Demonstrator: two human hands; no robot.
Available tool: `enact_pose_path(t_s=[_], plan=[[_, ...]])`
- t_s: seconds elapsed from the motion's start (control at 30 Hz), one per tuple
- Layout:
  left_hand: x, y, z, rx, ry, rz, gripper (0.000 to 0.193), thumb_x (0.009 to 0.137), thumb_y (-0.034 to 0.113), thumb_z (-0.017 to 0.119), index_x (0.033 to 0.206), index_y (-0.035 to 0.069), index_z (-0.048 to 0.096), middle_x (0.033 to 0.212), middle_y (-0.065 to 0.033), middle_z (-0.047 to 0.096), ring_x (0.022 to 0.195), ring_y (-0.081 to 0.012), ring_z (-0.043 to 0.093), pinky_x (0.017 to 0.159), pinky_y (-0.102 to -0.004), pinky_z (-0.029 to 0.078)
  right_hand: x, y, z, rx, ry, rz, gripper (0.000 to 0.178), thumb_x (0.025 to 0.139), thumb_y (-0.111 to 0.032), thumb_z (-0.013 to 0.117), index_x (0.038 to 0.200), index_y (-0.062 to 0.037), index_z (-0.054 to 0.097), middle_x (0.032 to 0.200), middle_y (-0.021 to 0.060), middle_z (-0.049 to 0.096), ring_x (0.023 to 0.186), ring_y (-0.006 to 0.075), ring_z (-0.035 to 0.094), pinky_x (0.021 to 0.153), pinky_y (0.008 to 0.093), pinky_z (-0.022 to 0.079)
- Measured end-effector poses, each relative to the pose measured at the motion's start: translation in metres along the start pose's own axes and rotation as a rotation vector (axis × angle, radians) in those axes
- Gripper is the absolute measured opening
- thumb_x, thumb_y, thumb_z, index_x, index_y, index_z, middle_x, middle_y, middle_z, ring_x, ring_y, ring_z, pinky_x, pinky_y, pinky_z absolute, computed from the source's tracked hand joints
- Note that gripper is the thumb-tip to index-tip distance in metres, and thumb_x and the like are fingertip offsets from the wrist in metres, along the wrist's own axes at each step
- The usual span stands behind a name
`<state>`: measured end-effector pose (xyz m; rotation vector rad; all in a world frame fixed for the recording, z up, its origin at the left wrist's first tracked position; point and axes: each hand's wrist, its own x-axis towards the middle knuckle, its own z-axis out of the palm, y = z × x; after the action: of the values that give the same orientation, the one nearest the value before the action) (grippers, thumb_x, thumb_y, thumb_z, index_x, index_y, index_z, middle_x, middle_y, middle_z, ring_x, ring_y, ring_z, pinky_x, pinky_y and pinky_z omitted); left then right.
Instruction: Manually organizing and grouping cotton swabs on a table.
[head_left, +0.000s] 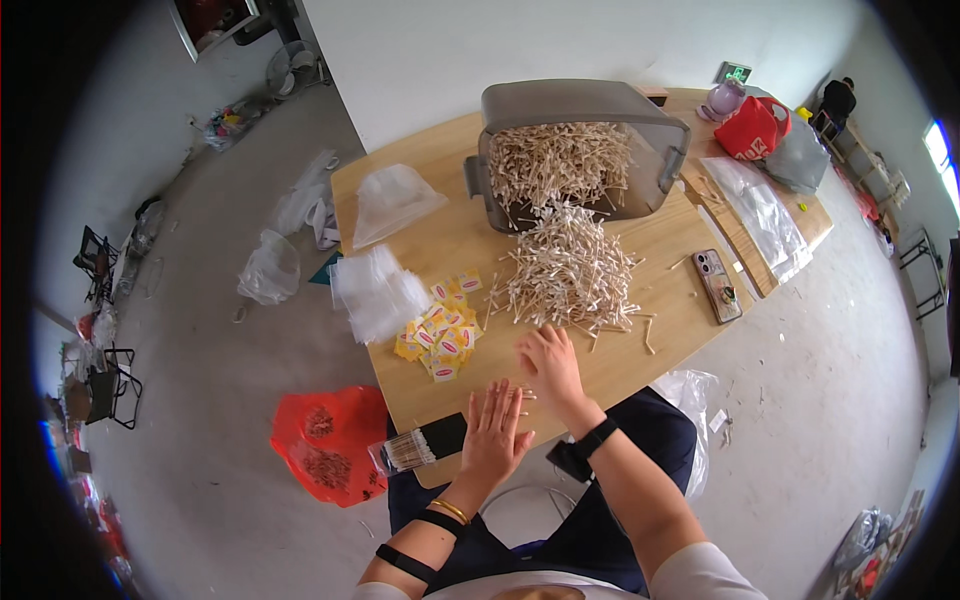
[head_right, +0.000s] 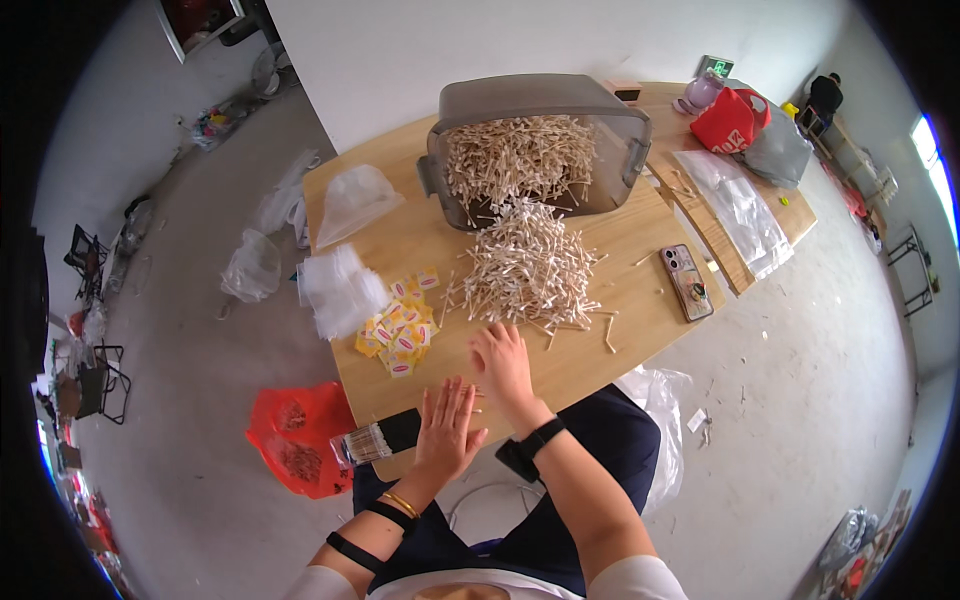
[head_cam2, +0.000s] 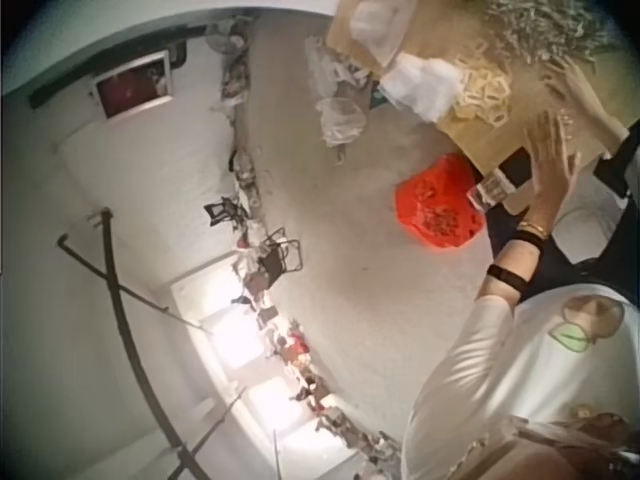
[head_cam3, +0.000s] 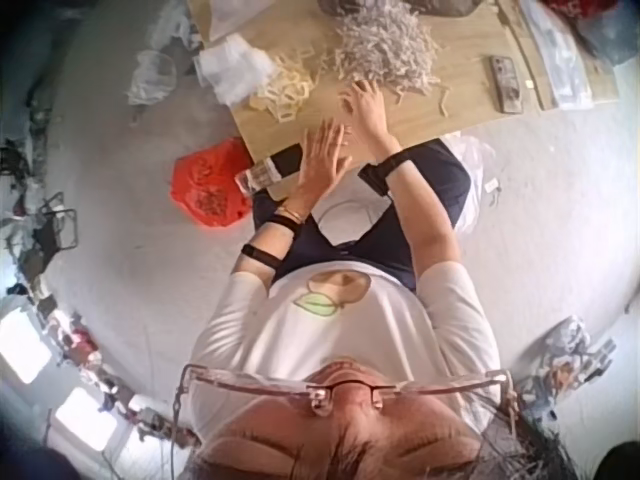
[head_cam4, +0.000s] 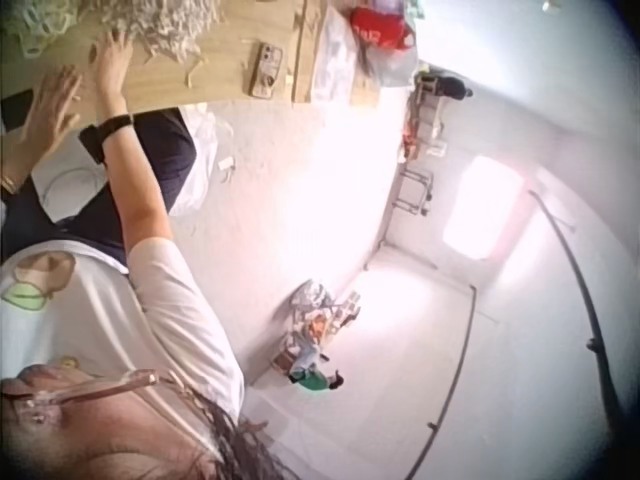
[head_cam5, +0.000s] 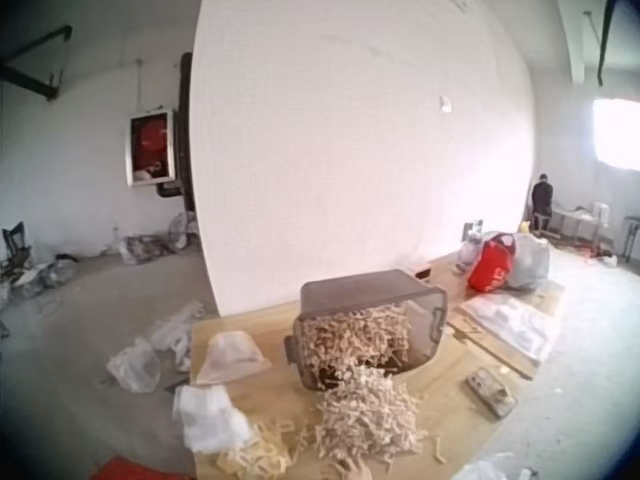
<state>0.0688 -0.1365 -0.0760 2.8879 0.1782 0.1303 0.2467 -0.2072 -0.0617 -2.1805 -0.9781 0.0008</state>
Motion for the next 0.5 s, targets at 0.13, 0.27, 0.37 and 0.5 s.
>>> enact_pose_path(t_s=[0.13,0.27,0.37,0.5], plan=[[0.001,0.001,-0.001,-0.002,-0.008,-0.014,0.079,0.098,0.047,0.051,0.159,0.003,0.024,0.166,-0.0197,0.020,0.154,-0.0340,0.020,0.124,-0.0581,0.012,0.053,-0.010,0.008,-0.039,0.055,-0.161,0.022,0.078,-0.005,0.067,0.099,-0.0116,0.069,0.104,0.0073,0.060,0.105,0.0305,0.054,0.091,0.0411,0.045],[0.003,0.003,-0.001,-0.050,0.021,-0.004,0.079,0.097,0.045,0.053,0.157,0.002,0.026,0.163,-0.0194,0.026,0.153,-0.0346,0.022,0.123,-0.0594,0.009,0.081,-0.003,0.019,-0.211,-0.026,-0.233,0.016,0.081,-0.005,0.065,0.095,-0.0112,0.068,0.107,0.0069,0.057,0.108,0.0291,0.052,0.093,0.0406,0.043],[0.003,0.004,0.000,-0.052,0.035,0.004,0.077,0.097,0.044,0.054,0.156,0.002,0.028,0.161,-0.0190,0.029,0.151,-0.0350,0.025,0.122,-0.0605,0.014,0.083,-0.002,0.019,-0.223,-0.121,-0.189,0.011,0.082,-0.007,0.066,0.092,-0.0111,0.067,0.106,0.0066,0.055,0.108,0.0284,0.051,0.093,0.0401,0.043],[0.000,0.002,-0.001,-0.101,0.028,-0.013,0.077,0.096,0.043,0.056,0.156,0.002,0.030,0.161,-0.0182,0.030,0.151,-0.0347,0.026,0.123,-0.0605,0.014,0.062,-0.006,0.002,-0.139,-0.071,-0.304,0.007,0.082,-0.012,0.069,0.087,-0.0107,0.064,0.103,0.0060,0.055,0.105,0.0279,0.052,0.090,0.0395,0.043]])
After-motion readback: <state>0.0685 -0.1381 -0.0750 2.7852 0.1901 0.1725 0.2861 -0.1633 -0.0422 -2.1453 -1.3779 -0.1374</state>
